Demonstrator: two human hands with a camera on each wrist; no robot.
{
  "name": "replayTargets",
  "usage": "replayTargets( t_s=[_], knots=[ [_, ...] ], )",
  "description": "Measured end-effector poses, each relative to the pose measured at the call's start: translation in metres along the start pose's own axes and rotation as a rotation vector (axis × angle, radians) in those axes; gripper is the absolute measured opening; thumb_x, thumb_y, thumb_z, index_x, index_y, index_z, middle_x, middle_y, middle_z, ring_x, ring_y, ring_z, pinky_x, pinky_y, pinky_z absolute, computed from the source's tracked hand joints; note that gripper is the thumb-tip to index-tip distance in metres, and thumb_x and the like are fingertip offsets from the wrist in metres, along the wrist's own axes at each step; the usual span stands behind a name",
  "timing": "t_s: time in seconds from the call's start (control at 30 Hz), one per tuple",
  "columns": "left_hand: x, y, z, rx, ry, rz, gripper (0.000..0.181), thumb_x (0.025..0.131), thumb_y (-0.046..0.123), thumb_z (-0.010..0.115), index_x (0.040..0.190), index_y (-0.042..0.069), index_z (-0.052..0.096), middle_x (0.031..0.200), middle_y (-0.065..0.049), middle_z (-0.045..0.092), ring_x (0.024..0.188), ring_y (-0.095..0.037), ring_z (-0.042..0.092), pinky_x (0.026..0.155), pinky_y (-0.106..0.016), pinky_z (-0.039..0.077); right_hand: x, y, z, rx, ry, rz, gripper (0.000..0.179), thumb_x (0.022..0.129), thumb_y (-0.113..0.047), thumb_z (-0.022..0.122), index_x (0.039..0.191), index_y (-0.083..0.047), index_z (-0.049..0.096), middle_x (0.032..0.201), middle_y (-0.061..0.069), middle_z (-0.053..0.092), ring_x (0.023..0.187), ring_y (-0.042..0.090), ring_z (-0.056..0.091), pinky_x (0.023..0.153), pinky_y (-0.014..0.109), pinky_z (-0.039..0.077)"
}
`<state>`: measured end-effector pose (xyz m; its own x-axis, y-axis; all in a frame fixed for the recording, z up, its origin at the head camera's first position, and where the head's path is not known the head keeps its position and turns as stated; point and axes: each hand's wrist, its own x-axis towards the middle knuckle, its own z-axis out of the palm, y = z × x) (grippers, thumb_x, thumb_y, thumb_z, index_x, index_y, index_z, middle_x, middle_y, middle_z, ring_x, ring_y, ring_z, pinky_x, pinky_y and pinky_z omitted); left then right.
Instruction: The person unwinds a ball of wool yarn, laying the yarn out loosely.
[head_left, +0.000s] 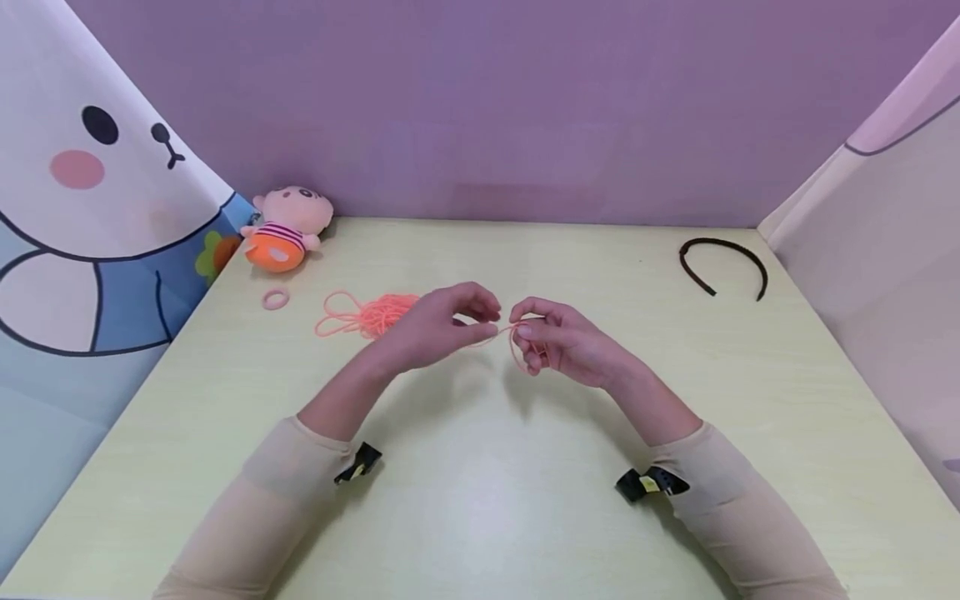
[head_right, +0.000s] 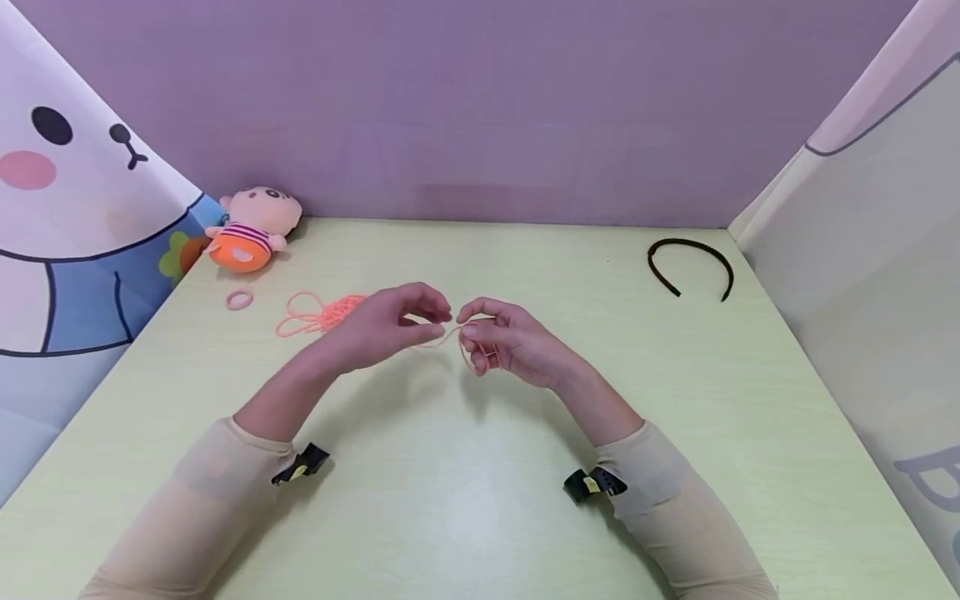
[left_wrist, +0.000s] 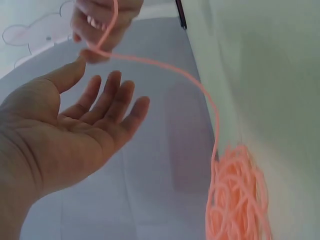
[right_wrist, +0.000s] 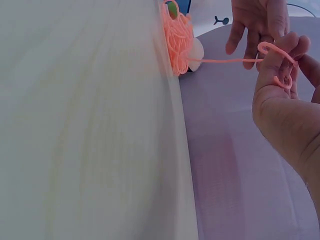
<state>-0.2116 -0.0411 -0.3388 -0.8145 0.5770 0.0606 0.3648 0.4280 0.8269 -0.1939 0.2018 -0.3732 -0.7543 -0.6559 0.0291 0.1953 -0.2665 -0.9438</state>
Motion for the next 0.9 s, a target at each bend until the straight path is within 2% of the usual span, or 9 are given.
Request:
replayTargets(
  t_s=[0.1,0.23,0.4,0.5,0.6,0.8,0.9],
  knots=[
    [0.0,0.003,0.008,-0.014,-0.035,-0.011,0.023,0.097,0.022,0.07,0.118,0.013,0.067,0.114,-0.001,0.067,0.11,-0.015,0.061,0.092,-0.035,0.053,0.0,0.0,0.0,0.006,-0.013,0.0,0.01,0.104,-0.003,0.05,0.111,-0.007,0.057,0.079,0.004,0.061,0.061,0.015,0.058,0.065,0.031,0.052],
    [0.0,0.004,0.016,0.002,-0.051,-0.035,0.023,0.098,0.028,0.069,0.118,0.016,0.069,0.11,0.004,0.068,0.107,-0.013,0.062,0.091,-0.036,0.052,-0.001,0.001,-0.001,0.013,-0.026,0.003,0.009,0.104,-0.005,0.053,0.111,-0.008,0.057,0.078,0.004,0.061,0.062,0.016,0.058,0.065,0.03,0.052],
    [0.0,0.004,0.022,-0.001,-0.027,-0.039,0.013,0.099,0.026,0.068,0.106,0.015,0.071,0.1,0.002,0.068,0.096,-0.015,0.063,0.083,-0.035,0.053,0.0,0.001,-0.002,0.016,-0.032,0.009,0.01,0.104,-0.004,0.052,0.111,-0.007,0.058,0.078,0.005,0.061,0.062,0.016,0.059,0.066,0.031,0.053],
    [-0.001,0.004,0.023,-0.028,-0.014,-0.037,0.008,0.099,0.021,0.068,0.099,0.013,0.07,0.094,-0.002,0.068,0.091,-0.023,0.063,0.079,-0.035,0.052,0.0,0.001,-0.001,0.017,-0.042,0.006,0.01,0.104,-0.004,0.053,0.111,-0.008,0.058,0.079,0.004,0.061,0.062,0.015,0.06,0.067,0.031,0.054],
    [-0.001,0.003,0.021,-0.047,0.002,-0.04,0.006,0.099,0.017,0.069,0.098,0.011,0.07,0.092,-0.006,0.069,0.091,-0.028,0.064,0.079,-0.035,0.052,0.0,0.002,-0.001,0.014,-0.048,-0.002,0.011,0.104,-0.004,0.052,0.112,-0.008,0.058,0.079,0.004,0.062,0.061,0.016,0.059,0.067,0.031,0.053],
    [0.0,0.0,0.007,-0.029,0.054,-0.066,0.005,0.097,0.016,0.071,0.098,0.011,0.071,0.09,-0.005,0.07,0.086,-0.022,0.066,0.075,-0.037,0.053,-0.001,0.002,-0.002,-0.004,-0.043,-0.003,0.012,0.104,-0.003,0.05,0.111,-0.009,0.058,0.078,0.004,0.059,0.063,0.018,0.059,0.067,0.031,0.052],
    [0.001,-0.005,-0.001,-0.031,0.075,-0.077,0.007,0.097,0.015,0.071,0.1,0.009,0.071,0.089,-0.005,0.069,0.089,-0.027,0.066,0.076,-0.038,0.053,-0.001,0.003,-0.003,-0.005,-0.033,0.002,0.012,0.104,-0.003,0.05,0.111,-0.008,0.058,0.078,0.004,0.059,0.064,0.018,0.058,0.066,0.03,0.052]
  ],
)
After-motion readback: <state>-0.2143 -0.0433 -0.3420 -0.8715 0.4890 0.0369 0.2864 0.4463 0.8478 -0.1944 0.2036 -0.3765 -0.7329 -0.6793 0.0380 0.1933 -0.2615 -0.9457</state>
